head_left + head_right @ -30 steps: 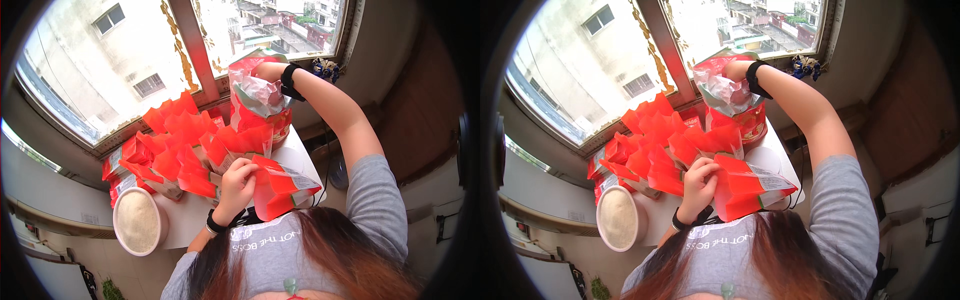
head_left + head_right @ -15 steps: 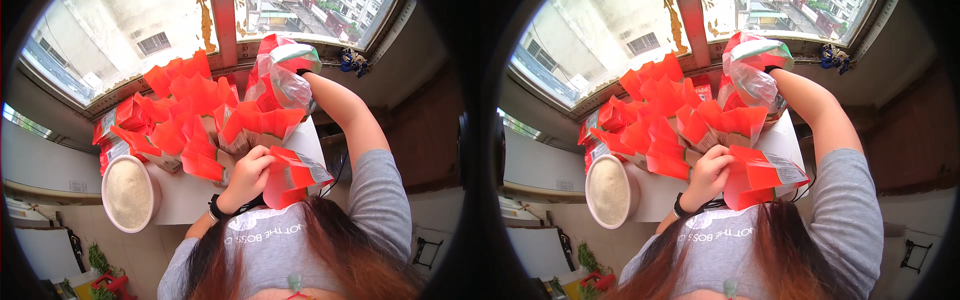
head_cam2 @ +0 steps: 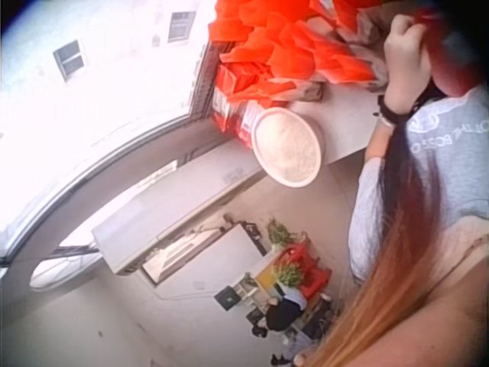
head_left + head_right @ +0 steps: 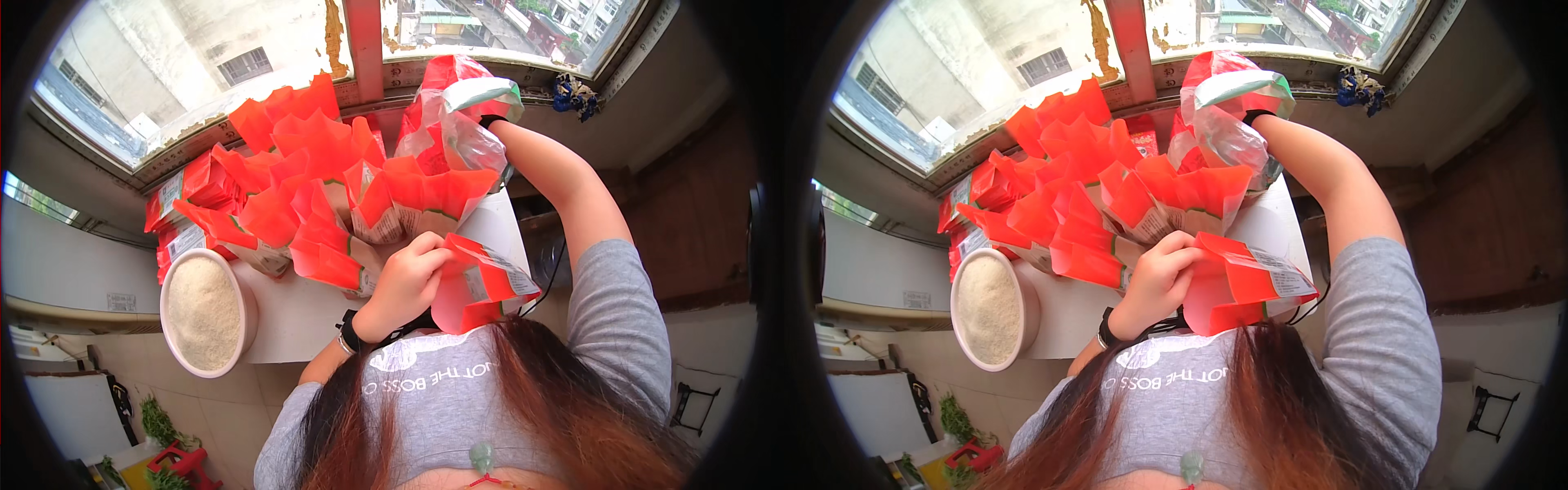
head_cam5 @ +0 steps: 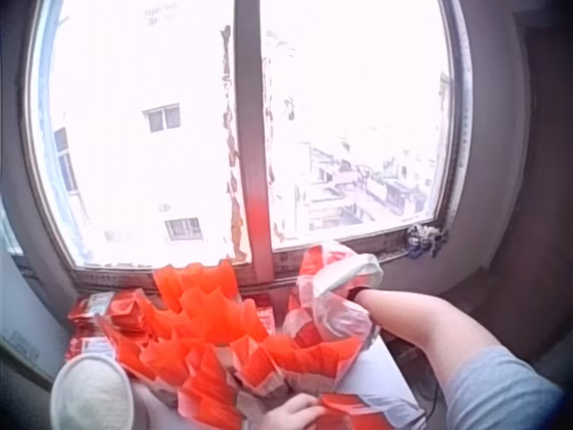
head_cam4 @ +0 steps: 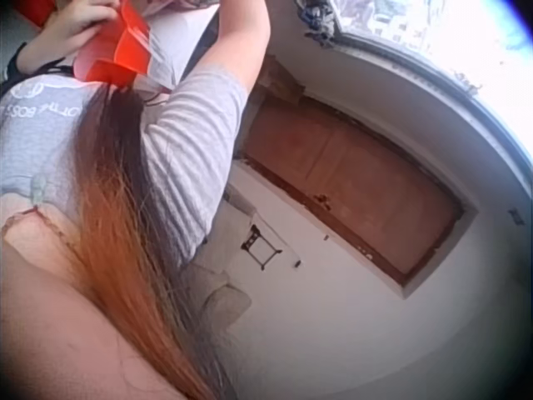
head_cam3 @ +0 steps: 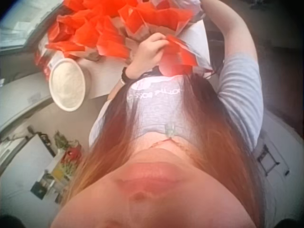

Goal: Scooping rice from a container into individual red packaging bags using a small plastic container and a digital scale.

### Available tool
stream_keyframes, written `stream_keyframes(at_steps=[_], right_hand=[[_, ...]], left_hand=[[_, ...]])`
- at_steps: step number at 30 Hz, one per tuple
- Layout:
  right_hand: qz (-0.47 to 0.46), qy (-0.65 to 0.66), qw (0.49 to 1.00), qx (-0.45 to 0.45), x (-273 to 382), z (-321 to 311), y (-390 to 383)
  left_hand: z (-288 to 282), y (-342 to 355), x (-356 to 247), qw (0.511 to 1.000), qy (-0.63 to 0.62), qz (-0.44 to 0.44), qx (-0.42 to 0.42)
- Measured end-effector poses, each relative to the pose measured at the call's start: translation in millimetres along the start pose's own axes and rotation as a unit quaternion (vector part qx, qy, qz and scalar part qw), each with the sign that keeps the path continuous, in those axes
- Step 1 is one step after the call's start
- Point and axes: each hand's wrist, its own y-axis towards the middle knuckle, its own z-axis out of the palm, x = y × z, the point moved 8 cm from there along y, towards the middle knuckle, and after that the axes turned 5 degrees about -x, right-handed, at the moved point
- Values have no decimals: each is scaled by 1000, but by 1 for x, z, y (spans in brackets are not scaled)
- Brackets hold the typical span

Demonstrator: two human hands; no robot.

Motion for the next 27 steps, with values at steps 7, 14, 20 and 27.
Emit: stream_keyframes(at_steps=[7, 14, 20, 27], right_hand=[[-1, -45, 997, -64, -5, -25, -8], [140, 263, 948, 107, -41, -34, -7], [159, 454, 867, 126, -49, -36, -9], [-60, 34, 987, 148, -9, -68, -11]], left_hand=[[2, 0, -6, 1000, 2, 9, 10], [5, 3, -16, 1000, -6, 19, 13], [3, 12, -26, 999, -2, 47, 9], [7, 11, -44, 997, 13, 65, 29]])
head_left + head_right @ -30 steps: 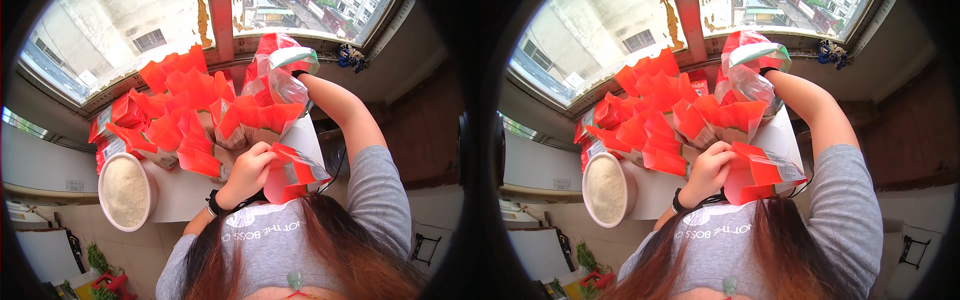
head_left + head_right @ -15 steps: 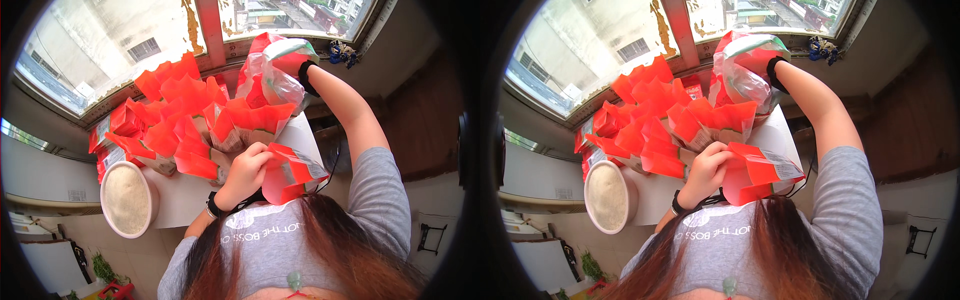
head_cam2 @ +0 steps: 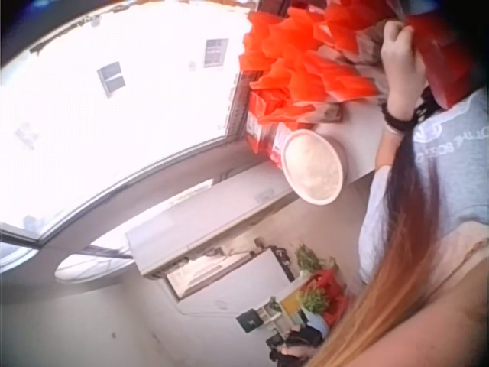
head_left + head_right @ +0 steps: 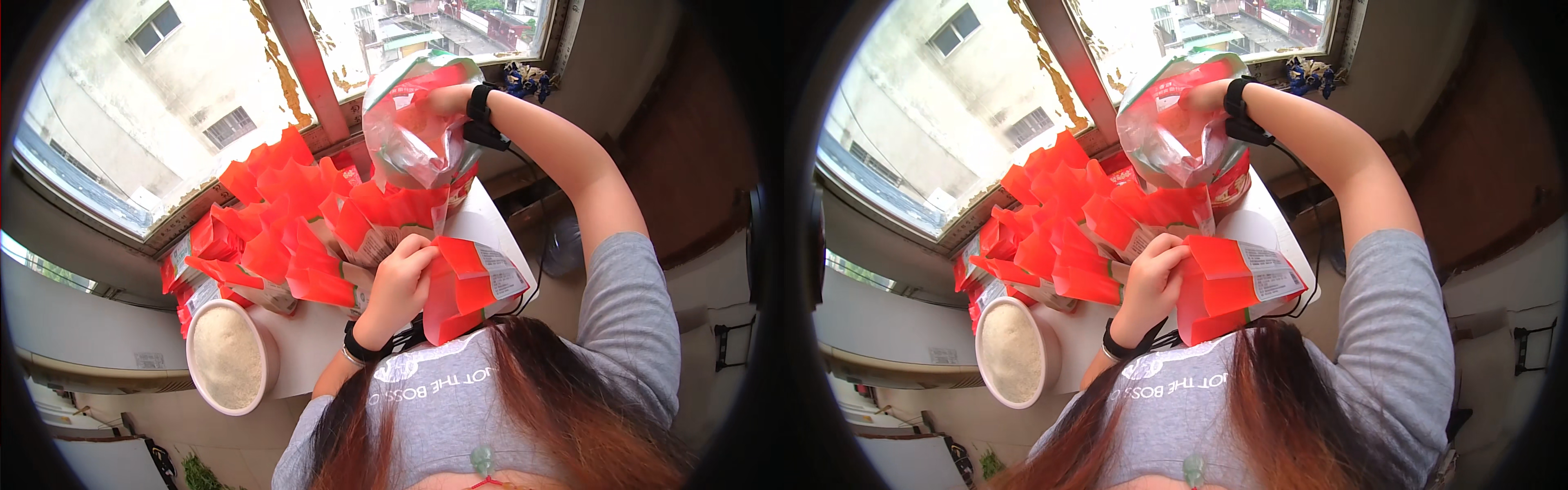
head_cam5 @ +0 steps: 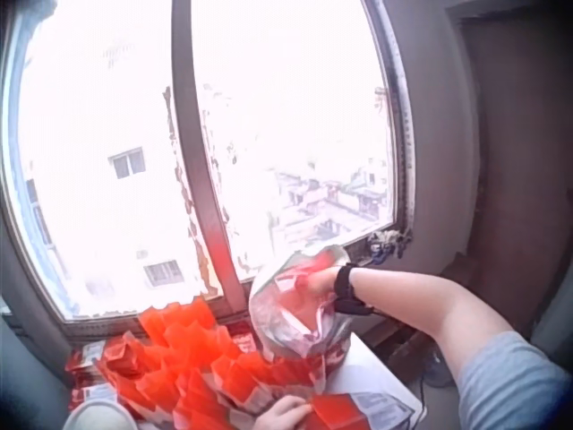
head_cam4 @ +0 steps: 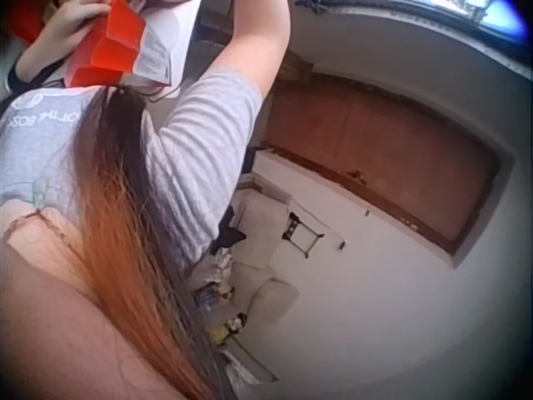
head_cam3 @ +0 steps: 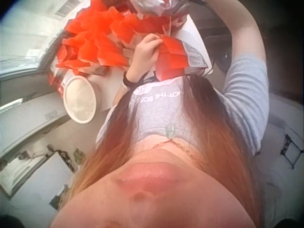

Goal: Scooping rice from a container into individual red packaging bags using a small plastic container and a digital scale.

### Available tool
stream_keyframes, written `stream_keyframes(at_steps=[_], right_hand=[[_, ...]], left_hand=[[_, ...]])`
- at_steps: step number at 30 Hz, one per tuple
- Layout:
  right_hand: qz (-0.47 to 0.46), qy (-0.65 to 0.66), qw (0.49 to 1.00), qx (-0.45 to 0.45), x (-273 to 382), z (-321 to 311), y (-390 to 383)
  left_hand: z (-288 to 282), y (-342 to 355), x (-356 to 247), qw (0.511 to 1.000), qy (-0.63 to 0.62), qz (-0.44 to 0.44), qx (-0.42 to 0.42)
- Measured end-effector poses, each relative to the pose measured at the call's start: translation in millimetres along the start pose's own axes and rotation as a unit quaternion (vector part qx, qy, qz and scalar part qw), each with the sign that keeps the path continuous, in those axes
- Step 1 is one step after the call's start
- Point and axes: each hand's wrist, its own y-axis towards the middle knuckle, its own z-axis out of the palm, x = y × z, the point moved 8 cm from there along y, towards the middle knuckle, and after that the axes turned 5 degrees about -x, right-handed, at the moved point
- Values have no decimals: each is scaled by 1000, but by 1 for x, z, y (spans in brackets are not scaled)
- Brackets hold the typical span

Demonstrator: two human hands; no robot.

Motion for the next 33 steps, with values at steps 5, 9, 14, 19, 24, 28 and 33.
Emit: stream_keyframes(at_steps=[5, 9, 14, 19, 24, 28, 33], right_hand=[[100, 50, 994, -20, 2, -22, 0], [68, 29, 991, -107, 6, -47, 1], [59, 33, 991, -113, -6, -64, -14], [195, 345, 907, -140, 20, -85, -56], [185, 265, 931, -169, -3, -95, -78], [215, 303, 904, -212, -21, -99, -96], [250, 413, 849, -215, -63, -60, -118]], left_hand=[[3, 0, -4, 1000, -7, 4, 7], [4, -1, -4, 1000, -17, 9, 3], [7, 1, -9, 1000, -11, 24, 8], [2, 1, -9, 1000, 5, 20, -2], [-5, 8, -15, 999, 16, 29, -16], [-11, 7, -15, 999, 30, 19, -21], [-16, 8, -8, 999, 6, -12, -35]])
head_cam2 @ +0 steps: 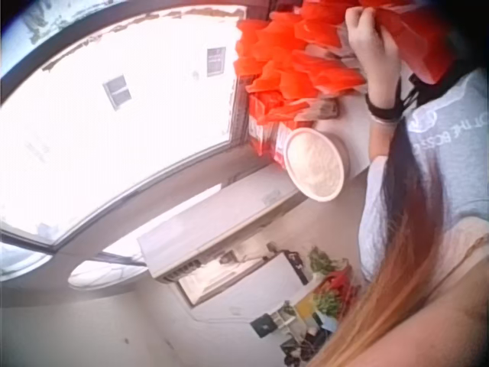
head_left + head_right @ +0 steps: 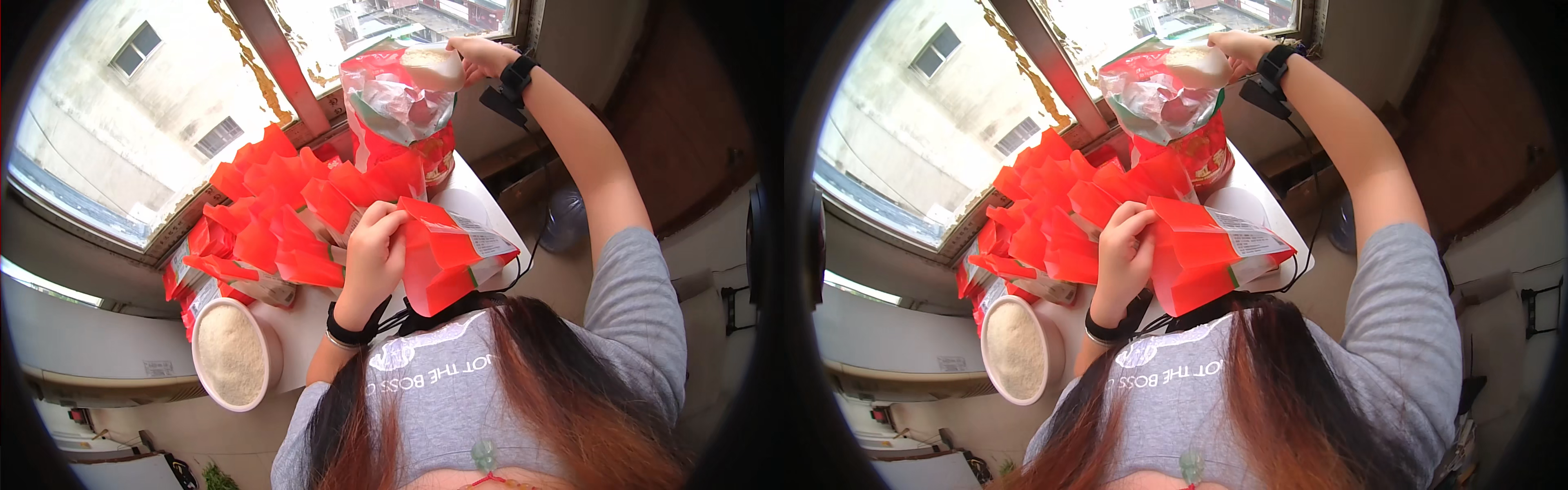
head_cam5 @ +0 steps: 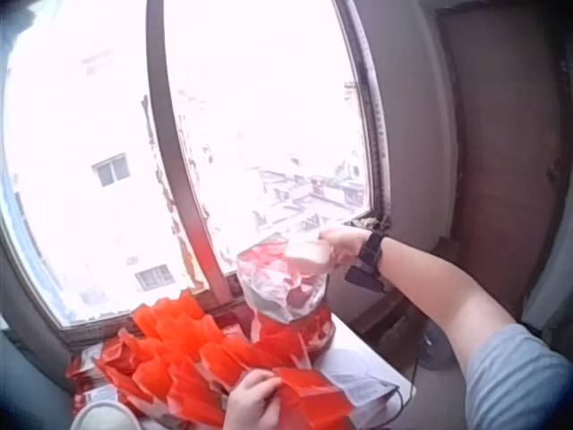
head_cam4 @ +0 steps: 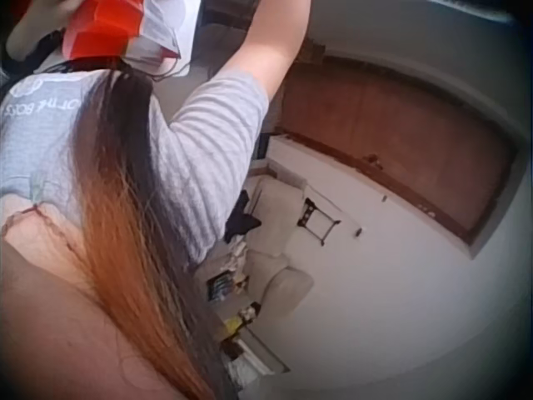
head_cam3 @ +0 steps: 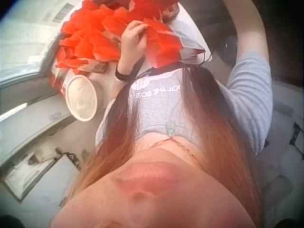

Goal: Scooping rice from a container into individual red packaging bags using a small plastic container and a digital scale.

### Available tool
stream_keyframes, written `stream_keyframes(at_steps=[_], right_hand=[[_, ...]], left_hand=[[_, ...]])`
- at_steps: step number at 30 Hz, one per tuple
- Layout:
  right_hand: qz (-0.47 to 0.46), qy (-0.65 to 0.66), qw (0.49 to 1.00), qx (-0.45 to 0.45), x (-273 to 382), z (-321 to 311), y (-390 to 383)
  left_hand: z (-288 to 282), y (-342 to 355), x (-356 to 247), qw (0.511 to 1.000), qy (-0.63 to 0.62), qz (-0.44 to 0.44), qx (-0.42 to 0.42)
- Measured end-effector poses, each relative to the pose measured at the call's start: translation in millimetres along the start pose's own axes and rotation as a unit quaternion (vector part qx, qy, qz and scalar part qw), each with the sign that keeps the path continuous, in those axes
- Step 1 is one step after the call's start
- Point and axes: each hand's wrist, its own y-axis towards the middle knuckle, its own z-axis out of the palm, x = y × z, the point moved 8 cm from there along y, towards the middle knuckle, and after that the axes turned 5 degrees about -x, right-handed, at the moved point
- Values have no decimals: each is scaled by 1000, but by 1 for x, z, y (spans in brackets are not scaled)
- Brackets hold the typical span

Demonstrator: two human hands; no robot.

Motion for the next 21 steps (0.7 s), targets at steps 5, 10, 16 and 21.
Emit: stream_keyframes(at_steps=[5, 10, 16, 21], right_hand=[[65, 251, 966, -8, -53, 6, -12], [-9, 336, 941, -35, -48, -18, -48], [-9, 353, 936, -18, 4, -31, -115], [-27, 321, 942, 96, 21, -26, -163]], left_hand=[[-5, 17, 0, 998, -51, -34, -21], [-13, 44, -13, 992, -76, -102, -28], [-1, 77, -26, 992, -15, -125, -16], [20, 86, -24, 984, -11, -178, -8]])
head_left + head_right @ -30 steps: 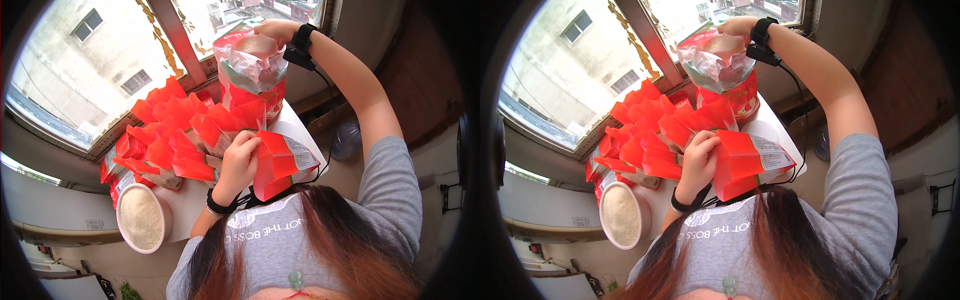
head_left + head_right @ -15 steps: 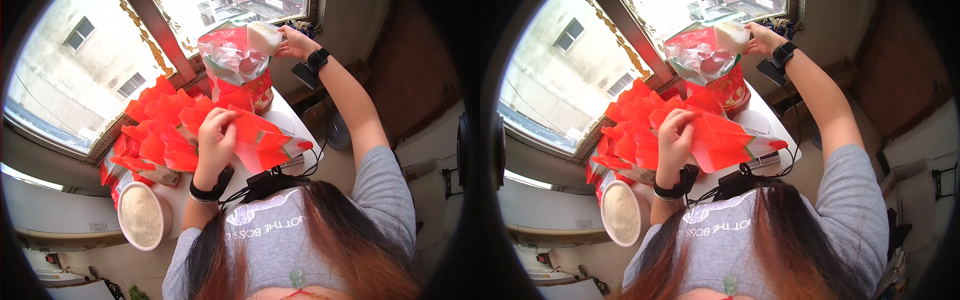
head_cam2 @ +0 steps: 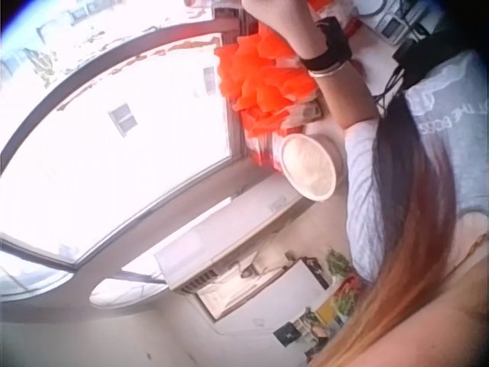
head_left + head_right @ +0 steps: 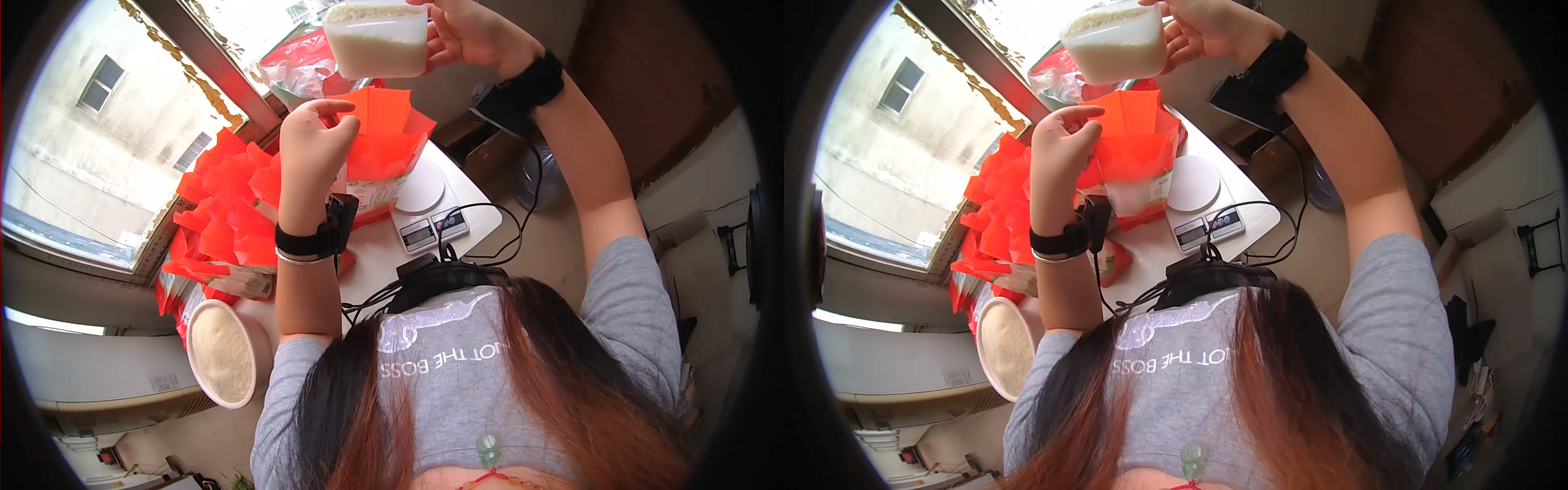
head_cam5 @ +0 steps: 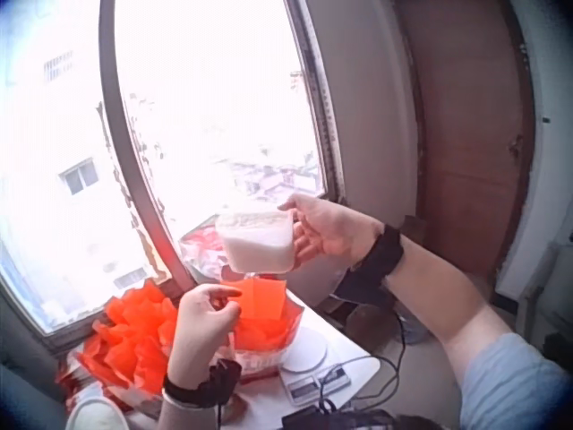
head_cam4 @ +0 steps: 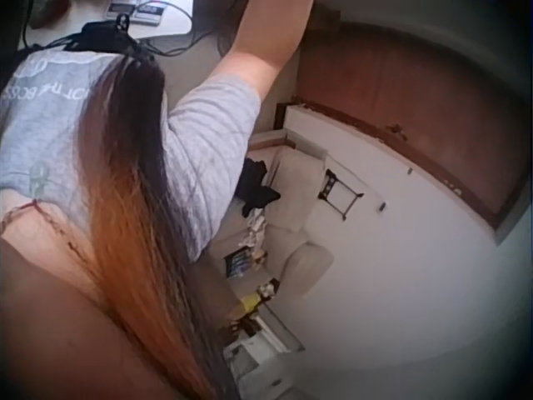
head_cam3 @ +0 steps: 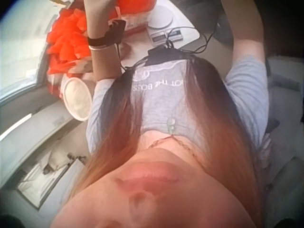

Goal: Scooping rice from a container into individual red packaging bags using a small plastic container and a digital scale.

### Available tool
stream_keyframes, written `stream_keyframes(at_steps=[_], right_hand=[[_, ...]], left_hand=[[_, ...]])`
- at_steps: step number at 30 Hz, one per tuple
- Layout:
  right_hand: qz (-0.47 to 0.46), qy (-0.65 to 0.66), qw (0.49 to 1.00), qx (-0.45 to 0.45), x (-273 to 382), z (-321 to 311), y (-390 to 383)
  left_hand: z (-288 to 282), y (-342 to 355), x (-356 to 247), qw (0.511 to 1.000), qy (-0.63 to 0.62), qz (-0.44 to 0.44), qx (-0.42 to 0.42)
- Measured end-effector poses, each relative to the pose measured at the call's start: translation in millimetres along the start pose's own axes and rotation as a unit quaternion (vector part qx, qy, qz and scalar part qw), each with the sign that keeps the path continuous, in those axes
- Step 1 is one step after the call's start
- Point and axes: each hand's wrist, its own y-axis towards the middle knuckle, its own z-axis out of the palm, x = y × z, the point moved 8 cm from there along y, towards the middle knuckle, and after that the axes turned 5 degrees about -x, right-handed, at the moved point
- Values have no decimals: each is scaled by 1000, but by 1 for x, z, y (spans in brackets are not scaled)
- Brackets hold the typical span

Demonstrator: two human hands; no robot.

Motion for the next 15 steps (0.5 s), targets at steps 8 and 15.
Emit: stream_keyframes(at_steps=[8, 15], right_hand=[[10, -181, 982, -48, -47, -12, -31], [22, -270, 961, -54, -73, 1, -32]], left_hand=[[21, -8, 11, 999, 34, 36, 5], [34, -13, 24, 991, 87, 101, -18]])
